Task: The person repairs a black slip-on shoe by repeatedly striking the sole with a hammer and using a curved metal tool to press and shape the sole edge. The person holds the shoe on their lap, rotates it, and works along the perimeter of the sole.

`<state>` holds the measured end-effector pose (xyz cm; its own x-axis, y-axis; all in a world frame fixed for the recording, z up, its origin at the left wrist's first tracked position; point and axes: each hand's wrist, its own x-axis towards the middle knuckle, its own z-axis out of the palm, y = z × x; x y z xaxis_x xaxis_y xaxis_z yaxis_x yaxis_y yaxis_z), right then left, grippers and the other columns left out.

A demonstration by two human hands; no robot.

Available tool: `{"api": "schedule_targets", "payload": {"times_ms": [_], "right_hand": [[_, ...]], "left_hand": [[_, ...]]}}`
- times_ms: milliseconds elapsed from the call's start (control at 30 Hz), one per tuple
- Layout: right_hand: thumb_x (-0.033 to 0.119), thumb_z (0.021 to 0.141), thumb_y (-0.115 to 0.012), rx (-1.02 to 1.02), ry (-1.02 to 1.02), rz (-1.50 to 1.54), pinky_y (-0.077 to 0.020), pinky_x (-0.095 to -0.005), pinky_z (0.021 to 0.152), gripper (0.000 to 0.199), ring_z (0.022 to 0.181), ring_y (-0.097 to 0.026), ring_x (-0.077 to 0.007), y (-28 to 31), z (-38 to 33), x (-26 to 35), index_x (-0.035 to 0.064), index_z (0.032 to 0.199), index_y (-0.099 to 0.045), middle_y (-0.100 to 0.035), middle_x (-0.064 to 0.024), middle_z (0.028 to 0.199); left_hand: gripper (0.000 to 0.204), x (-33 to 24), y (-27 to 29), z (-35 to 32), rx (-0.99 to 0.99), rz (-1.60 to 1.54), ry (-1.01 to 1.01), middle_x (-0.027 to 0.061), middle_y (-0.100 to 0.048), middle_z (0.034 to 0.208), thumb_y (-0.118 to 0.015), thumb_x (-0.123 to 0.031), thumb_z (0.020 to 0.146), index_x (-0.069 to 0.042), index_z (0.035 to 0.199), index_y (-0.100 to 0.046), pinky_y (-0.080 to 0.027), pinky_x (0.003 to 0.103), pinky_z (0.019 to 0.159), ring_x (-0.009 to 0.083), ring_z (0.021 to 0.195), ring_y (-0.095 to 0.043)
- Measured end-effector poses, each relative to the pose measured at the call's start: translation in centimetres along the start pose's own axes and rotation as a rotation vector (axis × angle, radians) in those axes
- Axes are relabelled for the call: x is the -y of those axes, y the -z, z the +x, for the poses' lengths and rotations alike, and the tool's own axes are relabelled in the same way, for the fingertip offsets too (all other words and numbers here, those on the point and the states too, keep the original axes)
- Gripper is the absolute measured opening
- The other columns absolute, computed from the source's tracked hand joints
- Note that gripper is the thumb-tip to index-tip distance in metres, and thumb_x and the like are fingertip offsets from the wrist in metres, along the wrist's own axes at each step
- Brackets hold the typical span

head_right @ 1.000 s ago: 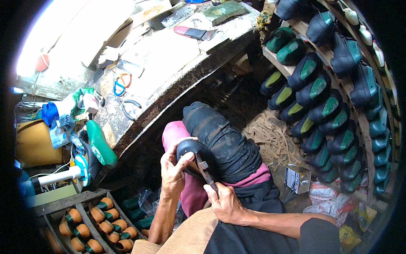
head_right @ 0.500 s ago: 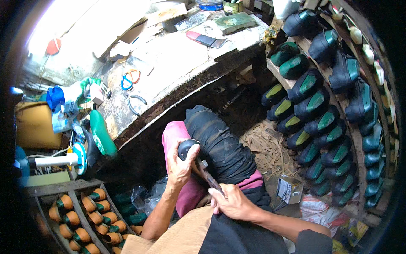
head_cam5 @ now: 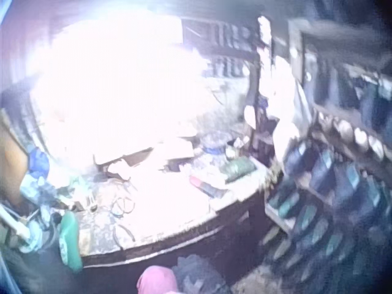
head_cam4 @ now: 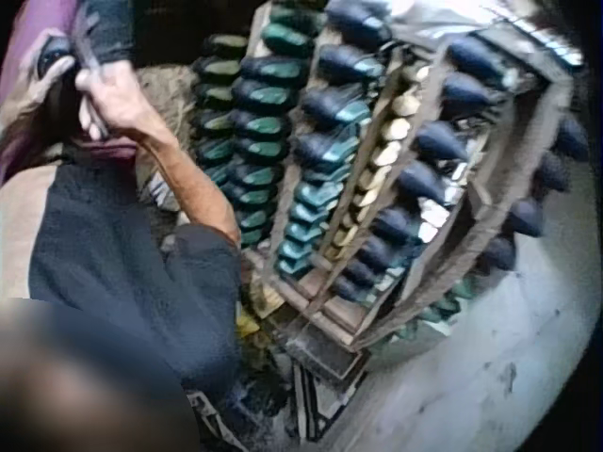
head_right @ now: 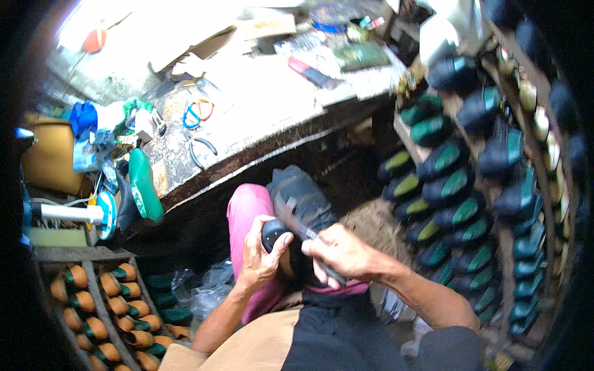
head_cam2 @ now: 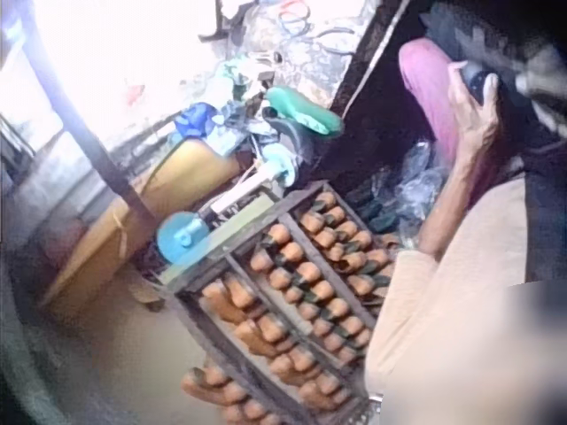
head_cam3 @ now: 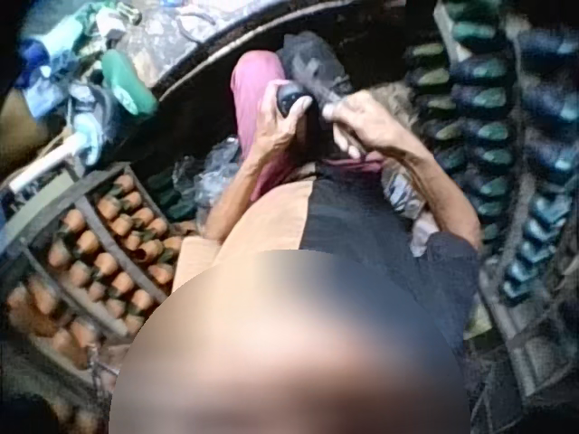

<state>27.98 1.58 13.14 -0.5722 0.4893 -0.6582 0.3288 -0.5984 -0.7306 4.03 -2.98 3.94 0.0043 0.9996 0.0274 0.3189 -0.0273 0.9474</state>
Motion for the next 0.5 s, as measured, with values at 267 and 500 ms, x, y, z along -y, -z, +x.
{"api": "schedule_targets", "payload": {"times_ms": [267,500], "right_hand": [[0.015,0.101,-0.071,-0.64,0.567,-0.538,-0.0529,-0.0489,0.061,0.022,0.063,-0.068,-0.0309,8.8,12.5,8.2,-0.0061,0.101,-0.064,-0.066,-0.0165,0.074],[0.024,0.094,-0.079,-0.901,0.473,-0.836,-0.0578,-0.0453,0.072,0.028,0.077,-0.075,-0.0304,13.1,26.4,11.8,0.0063,0.116,-0.083,-0.075,-0.0184,0.08]], "left_hand": [[0.05,6.8,0.0,5.2,0.01,-0.152,0.192,0.0143,-0.077,0.098,-0.088,-0.043,0.099,-0.002,0.12,-0.068,-0.06,0.043,0.085,0.0256,0.092,-0.076],[0.057,7.2,0.9,4.6,-0.012,-0.136,0.231,0.0197,-0.08,0.102,-0.086,-0.047,0.1,0.001,0.124,-0.068,-0.061,0.047,0.087,0.0324,0.096,-0.079]]}}
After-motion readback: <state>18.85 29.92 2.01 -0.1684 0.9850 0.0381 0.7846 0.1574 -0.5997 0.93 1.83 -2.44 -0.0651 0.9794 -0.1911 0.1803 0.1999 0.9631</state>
